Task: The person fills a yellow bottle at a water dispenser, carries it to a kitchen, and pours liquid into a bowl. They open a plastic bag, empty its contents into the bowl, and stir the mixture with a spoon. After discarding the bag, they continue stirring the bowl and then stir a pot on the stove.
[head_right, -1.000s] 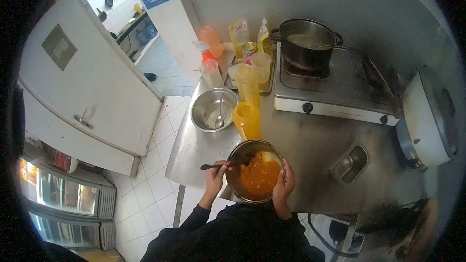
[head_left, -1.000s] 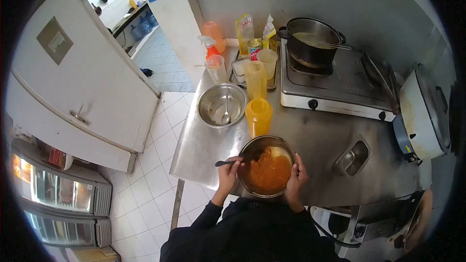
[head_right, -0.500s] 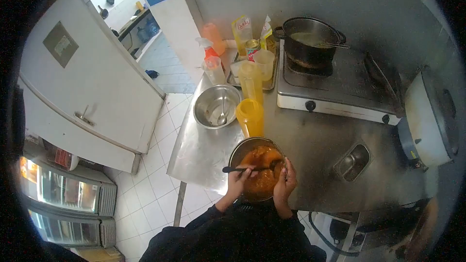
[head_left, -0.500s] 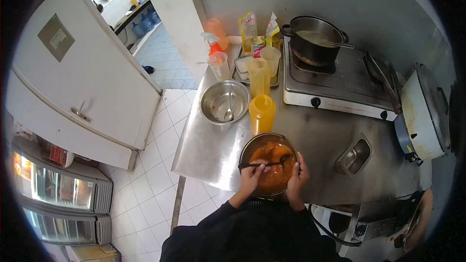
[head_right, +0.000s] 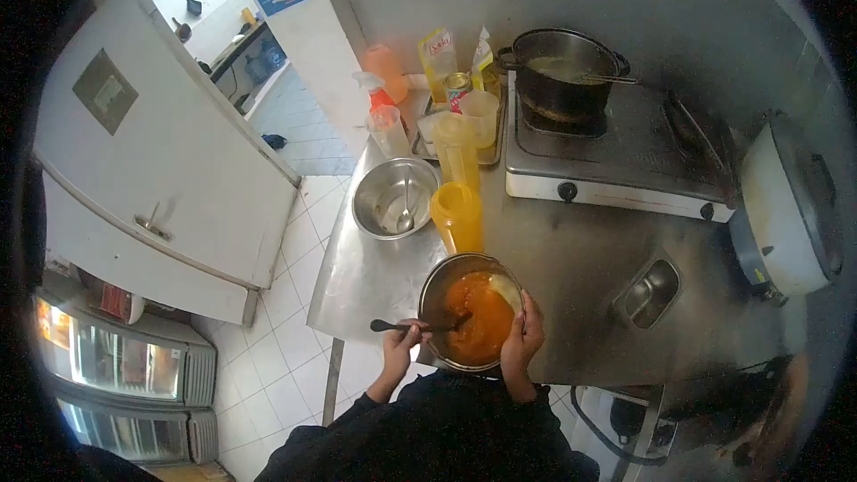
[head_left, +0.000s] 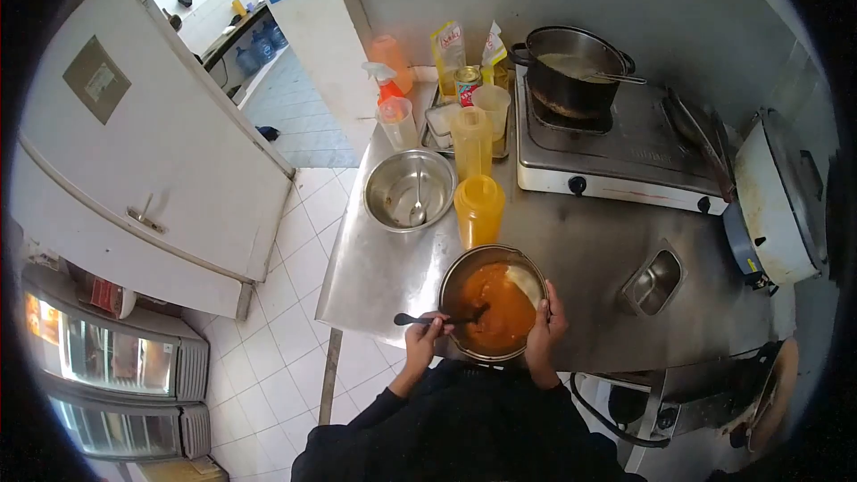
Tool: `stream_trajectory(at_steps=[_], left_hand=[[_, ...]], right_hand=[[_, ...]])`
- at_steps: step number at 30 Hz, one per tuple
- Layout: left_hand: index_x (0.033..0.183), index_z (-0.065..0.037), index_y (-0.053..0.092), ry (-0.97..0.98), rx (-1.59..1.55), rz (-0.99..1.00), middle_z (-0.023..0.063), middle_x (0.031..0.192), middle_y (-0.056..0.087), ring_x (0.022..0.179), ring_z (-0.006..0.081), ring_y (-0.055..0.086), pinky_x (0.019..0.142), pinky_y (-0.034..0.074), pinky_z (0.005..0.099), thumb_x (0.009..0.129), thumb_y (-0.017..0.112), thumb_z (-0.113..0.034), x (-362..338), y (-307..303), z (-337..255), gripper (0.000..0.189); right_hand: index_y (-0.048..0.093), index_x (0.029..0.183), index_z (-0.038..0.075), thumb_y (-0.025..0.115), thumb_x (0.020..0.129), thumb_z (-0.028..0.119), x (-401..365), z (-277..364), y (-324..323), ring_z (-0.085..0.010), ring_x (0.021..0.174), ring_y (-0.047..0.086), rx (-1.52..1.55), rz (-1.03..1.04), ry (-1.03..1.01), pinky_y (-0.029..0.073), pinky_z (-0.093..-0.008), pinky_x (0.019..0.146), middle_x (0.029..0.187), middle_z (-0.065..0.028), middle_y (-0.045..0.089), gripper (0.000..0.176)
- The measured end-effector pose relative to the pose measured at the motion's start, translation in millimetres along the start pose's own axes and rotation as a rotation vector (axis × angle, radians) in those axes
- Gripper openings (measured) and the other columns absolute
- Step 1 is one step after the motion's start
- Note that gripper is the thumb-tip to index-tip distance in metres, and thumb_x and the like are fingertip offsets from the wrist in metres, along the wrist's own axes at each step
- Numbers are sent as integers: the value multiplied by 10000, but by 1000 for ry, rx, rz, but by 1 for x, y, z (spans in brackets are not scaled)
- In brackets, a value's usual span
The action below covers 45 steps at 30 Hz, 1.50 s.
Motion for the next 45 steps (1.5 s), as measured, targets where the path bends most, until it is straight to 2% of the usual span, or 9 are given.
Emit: stream_trajectory(at_steps=[10, 12, 22, 28, 30, 34, 36, 38, 45], left_hand=[[902, 2, 513, -47, -195, 94, 91, 891, 564, 754, 162, 581, 651, 469, 254, 841, 462, -146, 15, 69, -11, 167], [901, 5, 512, -16, -215, 94, 93, 895, 563, 754, 168, 582, 655, 469, 259, 843, 458, -149, 23, 68, -22, 173], [913, 48, 511, 432, -2, 160, 147, 983, 515, 796, 178, 559, 723, 455, 271, 824, 447, -15, 13, 44, -100, 127], [819, 18, 565, 430, 342, 132, 104, 839, 582, 797, 191, 561, 719, 439, 280, 783, 503, -14, -5, 34, -96, 78], [837, 11, 544, 421, 541, 341, 112, 863, 574, 838, 210, 549, 747, 427, 304, 795, 492, -29, -12, 50, -87, 78], [818, 13, 555, 424, 631, 487, 116, 861, 579, 854, 241, 548, 750, 427, 306, 767, 513, -29, -9, 66, -63, 78], [824, 13, 552, 414, 645, 464, 122, 871, 571, 870, 265, 539, 761, 425, 314, 761, 508, -31, -2, 72, -63, 89], [829, 5, 548, 576, 717, 456, 127, 895, 562, 877, 279, 531, 765, 421, 323, 770, 494, -43, 3, 83, -74, 93], [846, 11, 525, 614, 729, 451, 141, 904, 535, 847, 301, 524, 740, 424, 318, 747, 480, -12, 32, 103, -95, 111]], right_hand=[[487, 1090, 10, 384, 863, 151, 2, 0, -3, -224, 1002, 458, 77, -15, -7, 347, -332, 871, 1060, -139, 503, 286], [489, 1097, -6, 415, 841, 61, 4, 3, -8, -143, 915, 497, 161, -64, -35, 375, -257, 819, 1056, -108, 525, 275], [495, 1092, 7, 391, 850, 93, 12, -17, -14, -215, 1000, 478, 235, -81, 108, 373, -333, 853, 1086, -146, 504, 277], [486, 1101, 6, 387, 845, 70, 13, -20, -18, -212, 994, 480, 150, -83, 106, 363, -331, 864, 1094, -139, 501, 282], [482, 1104, 5, 385, 845, 66, 12, -13, -16, -216, 1000, 476, 133, -67, 112, 365, -327, 860, 1102, -148, 493, 283], [487, 1099, 10, 382, 847, 65, 10, -11, -12, -217, 998, 477, 152, -23, 119, 370, -321, 852, 1096, -150, 493, 279], [489, 1094, 7, 380, 844, 58, 9, -10, -8, -218, 993, 480, 180, -5, 54, 376, -318, 845, 1079, -146, 501, 277], [491, 1091, 6, 381, 842, 54, 8, -1, -8, -217, 989, 482, 105, 1, 36, 377, -318, 843, 1070, -143, 504, 276], [491, 1089, 6, 387, 833, 42, 7, 5, -4, -232, 967, 488, 55, 3, -52, 374, -326, 838, 1050, -145, 508, 278]])
Point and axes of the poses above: each hand's wrist, its own x-axis towards the middle knuckle, its own y-axis out of the palm, z = x × y, the point moved 8 cm from there along x, towards the middle knuckle
